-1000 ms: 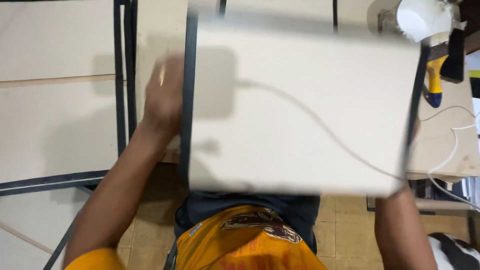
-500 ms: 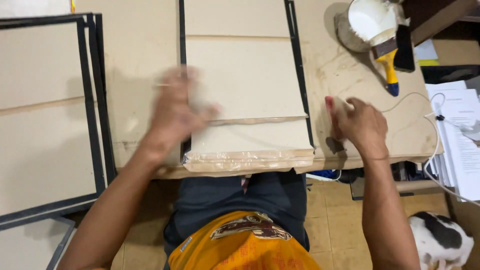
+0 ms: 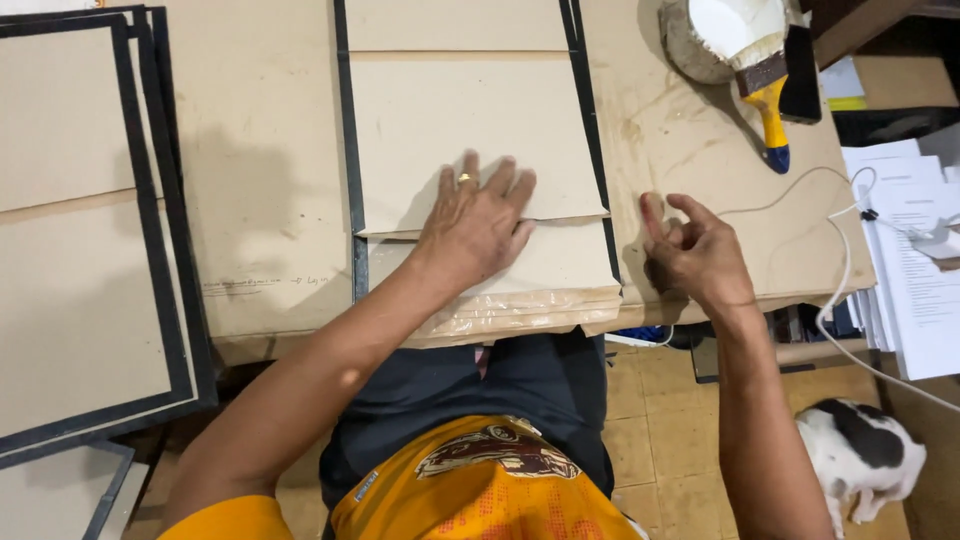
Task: Applying glue to the edges of folder components and assembling them onto a backing sheet.
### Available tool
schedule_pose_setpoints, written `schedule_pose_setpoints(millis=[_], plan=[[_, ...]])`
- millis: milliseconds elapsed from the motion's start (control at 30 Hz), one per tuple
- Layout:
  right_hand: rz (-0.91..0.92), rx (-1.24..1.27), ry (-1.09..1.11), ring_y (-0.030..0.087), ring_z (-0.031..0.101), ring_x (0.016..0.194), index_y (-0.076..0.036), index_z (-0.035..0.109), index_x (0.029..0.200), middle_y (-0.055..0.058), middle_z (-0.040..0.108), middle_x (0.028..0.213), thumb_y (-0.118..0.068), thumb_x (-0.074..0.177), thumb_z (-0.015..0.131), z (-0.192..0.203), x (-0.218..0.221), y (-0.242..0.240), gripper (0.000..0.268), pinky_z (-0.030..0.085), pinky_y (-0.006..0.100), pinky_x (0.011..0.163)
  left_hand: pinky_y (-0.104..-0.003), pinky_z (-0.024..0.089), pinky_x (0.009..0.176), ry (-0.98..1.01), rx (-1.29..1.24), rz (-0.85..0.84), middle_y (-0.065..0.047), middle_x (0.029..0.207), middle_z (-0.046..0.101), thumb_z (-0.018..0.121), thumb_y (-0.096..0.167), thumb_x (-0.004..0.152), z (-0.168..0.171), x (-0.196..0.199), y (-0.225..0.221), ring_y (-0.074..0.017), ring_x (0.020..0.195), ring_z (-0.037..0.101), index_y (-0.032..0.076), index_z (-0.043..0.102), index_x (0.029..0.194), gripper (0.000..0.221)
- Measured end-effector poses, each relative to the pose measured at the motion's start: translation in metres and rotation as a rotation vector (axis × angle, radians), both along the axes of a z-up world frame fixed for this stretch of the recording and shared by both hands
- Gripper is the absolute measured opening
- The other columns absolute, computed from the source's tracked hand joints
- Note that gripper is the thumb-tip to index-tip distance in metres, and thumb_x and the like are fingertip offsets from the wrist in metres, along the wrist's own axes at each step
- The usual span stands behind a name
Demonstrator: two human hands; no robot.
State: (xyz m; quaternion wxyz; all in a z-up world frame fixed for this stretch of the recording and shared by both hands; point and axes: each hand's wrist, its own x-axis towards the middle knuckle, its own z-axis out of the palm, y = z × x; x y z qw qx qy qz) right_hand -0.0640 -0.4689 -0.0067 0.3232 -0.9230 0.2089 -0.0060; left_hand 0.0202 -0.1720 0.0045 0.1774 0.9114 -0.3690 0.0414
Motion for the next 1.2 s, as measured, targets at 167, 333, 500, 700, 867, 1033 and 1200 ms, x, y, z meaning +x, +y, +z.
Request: schedule_pose_setpoints(millis=[167, 333, 500, 700, 867, 1033, 1200], plan=[[0.162, -0.201, -0.305, 0.039, 0.068, 0.080, 0.000, 0.076, 0.121, 0.019, 0.060, 0.091, -0.008, 0.093, 0.076, 0.015, -0.022, 0.020, 0.029, 0.057, 0.044, 0.063, -0.077, 0.028, 0.108, 0.146, 0.085, 0.089, -0.022, 0.155, 0.046, 0.052, 0.051, 0.102, 0.009, 0.000, -0.001, -0.0601, 0.141, 0.034, 0.019, 0.054, 0.150, 0.058], [0.540, -0.724, -0.465, 0.033, 0.066, 0.061, -0.015, 0.069, 0.110, 0.007, 0.057, 0.074, -0.020, 0.092, 0.069, 0.026, -0.033, 0.080, 0.019, 0.053, 0.047, 0.050, -0.078, 0.023, 0.108, 0.242, 0.100, 0.107, -0.020, 0.156, 0.042, 0.046, 0.048, 0.104, 0.023, -0.002, -0.002, -0.0580, 0.143, 0.030, 0.023, 0.055, 0.150, 0.054], [0.639, -0.955, -0.463, 0.019, 0.064, 0.056, -0.030, 0.068, 0.114, -0.007, 0.052, 0.072, -0.032, 0.098, 0.056, 0.017, -0.003, 0.085, 0.019, 0.055, 0.037, 0.050, -0.083, 0.017, 0.106, 0.248, 0.108, 0.109, -0.021, 0.157, 0.042, 0.046, 0.044, 0.103, 0.027, 0.000, 0.001, -0.0579, 0.143, 0.030, 0.023, 0.054, 0.150, 0.052], [0.529, -0.735, -0.423, 0.042, 0.069, 0.068, -0.017, 0.069, 0.124, 0.013, 0.068, 0.083, -0.024, 0.102, 0.057, 0.026, 0.024, 0.061, 0.026, 0.056, 0.058, 0.060, -0.085, 0.015, 0.105, 0.264, 0.173, 0.087, -0.015, 0.159, 0.040, 0.043, 0.048, 0.103, 0.033, 0.003, 0.001, -0.0534, 0.145, 0.030, 0.028, 0.049, 0.153, 0.054], [0.624, -0.775, -0.320, 0.036, 0.071, 0.063, -0.023, 0.058, 0.143, 0.010, 0.070, 0.082, -0.031, 0.093, 0.058, 0.004, -0.032, 0.086, 0.050, 0.056, 0.058, 0.056, -0.081, 0.015, 0.107, 0.313, 0.219, 0.096, -0.013, 0.163, 0.035, 0.037, 0.048, 0.104, 0.026, 0.006, -0.002, -0.0506, 0.147, 0.026, 0.030, 0.045, 0.155, 0.055], [0.525, -0.780, -0.332, 0.038, 0.069, 0.060, -0.026, 0.058, 0.148, 0.010, 0.069, 0.080, -0.028, 0.098, 0.053, 0.007, 0.008, 0.071, 0.050, 0.057, 0.057, 0.057, -0.076, 0.020, 0.109, 0.289, 0.218, 0.072, -0.010, 0.162, 0.037, 0.040, 0.047, 0.103, 0.029, 0.005, 0.011, -0.0454, 0.146, 0.030, 0.030, 0.045, 0.156, 0.056], [0.560, -0.772, -0.310, 0.036, 0.071, 0.068, -0.030, 0.061, 0.142, 0.006, 0.070, 0.083, -0.027, 0.096, 0.052, 0.008, -0.003, 0.097, 0.048, 0.058, 0.058, 0.061, -0.070, 0.024, 0.109, 0.275, 0.173, 0.065, -0.009, 0.160, 0.041, 0.043, 0.042, 0.103, 0.024, 0.005, 0.021, -0.0423, 0.146, 0.034, 0.026, 0.046, 0.155, 0.055]])
